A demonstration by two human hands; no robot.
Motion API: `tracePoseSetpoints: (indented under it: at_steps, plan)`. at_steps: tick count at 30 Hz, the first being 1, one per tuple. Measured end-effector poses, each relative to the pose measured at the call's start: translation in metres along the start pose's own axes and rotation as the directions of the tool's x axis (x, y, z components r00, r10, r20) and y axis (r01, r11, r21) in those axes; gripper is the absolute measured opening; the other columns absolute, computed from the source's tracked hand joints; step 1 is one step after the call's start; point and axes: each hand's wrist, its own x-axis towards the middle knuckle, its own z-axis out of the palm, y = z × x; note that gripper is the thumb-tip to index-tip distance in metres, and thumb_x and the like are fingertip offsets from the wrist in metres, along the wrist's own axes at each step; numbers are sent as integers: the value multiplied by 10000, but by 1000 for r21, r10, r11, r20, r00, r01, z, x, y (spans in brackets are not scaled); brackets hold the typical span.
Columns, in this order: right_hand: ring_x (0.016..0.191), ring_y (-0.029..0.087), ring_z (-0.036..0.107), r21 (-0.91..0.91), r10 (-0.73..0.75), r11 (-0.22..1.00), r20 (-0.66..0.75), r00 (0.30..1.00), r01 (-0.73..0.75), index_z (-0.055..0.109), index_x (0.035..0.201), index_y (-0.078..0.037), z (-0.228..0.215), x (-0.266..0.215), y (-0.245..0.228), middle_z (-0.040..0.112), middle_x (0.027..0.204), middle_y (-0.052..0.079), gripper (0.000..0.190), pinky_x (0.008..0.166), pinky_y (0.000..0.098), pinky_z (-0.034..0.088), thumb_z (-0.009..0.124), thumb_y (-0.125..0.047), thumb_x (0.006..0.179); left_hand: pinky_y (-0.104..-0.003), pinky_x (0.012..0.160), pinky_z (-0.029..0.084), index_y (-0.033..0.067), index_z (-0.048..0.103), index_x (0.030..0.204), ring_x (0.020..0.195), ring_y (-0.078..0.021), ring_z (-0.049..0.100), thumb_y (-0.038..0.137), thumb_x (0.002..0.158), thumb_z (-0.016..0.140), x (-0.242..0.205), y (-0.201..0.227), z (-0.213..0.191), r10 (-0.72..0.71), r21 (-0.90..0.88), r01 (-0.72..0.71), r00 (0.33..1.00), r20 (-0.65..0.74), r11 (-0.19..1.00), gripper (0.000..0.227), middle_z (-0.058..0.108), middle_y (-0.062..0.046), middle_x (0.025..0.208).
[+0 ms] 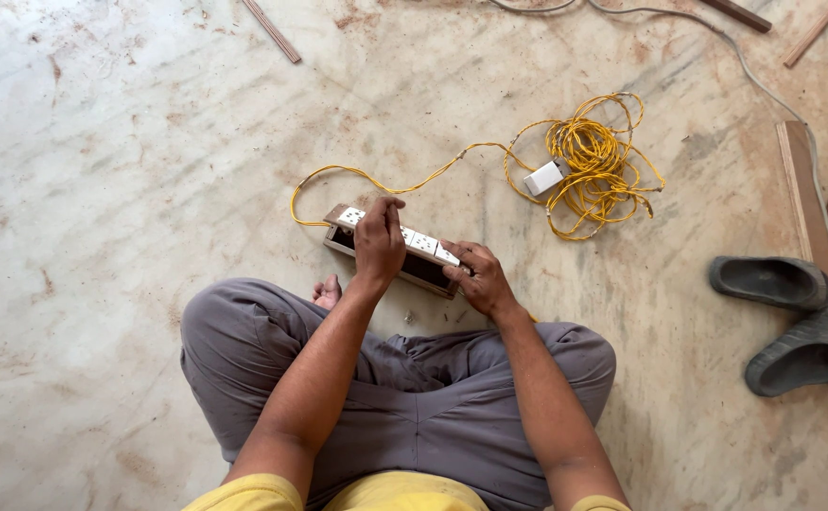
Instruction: Repairing or assembling an electrical extension board using a screwdriver.
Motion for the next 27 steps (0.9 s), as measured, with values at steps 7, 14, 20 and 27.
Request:
tracePoseSetpoints:
  at_steps: [7, 14, 20, 27]
  plan:
    - [1061, 163, 680, 387, 172, 904, 57, 984, -180, 703, 1317, -79, 14, 0, 20, 734, 1244, 108, 403, 950, 301, 528, 665, -253, 956, -424, 633, 467, 22, 640, 1090, 700, -309, 612, 62, 1066, 500, 3, 0, -2, 144, -57, -152, 981, -132, 987, 147, 645, -168, 846]
    - [793, 101, 524, 410, 320, 848, 104, 942, -334, 733, 1341, -78, 18, 0, 28, 649, 919, 38, 407, 735, 243, 457, 632, -309, 1021, -370, 594, 464, 12, 644, 1113, 631, -232, 588, 13, 1009, 474, 2, -4, 1, 69, -128, -78, 995, -79, 989, 200, 597, -115, 753]
    - [741, 9, 486, 633, 311, 704, 134, 941, -322, 697, 1331, -21, 20, 3, 29, 668, 891, -85, 417, 659, 187, 417, 551, -313, 1073, -366, 559, 457, 21, 647, 1089, 588, -206, 601, 56, 1044, 492, 4, 0, -2, 43, -104, -52, 996, -84, 993, 165, 610, -84, 702]
    - [570, 28, 404, 591, 395, 699, 150, 906, -403, 715, 1317, -53, 14, 7, 21, 563, 683, -79, 446, 503, 219, 336, 507, -355, 1062, -358, 562, 467, 34, 655, 1082, 580, -205, 618, 76, 1035, 517, 3, -1, -1, 27, -95, -34, 996, -81, 995, 152, 624, -84, 698]
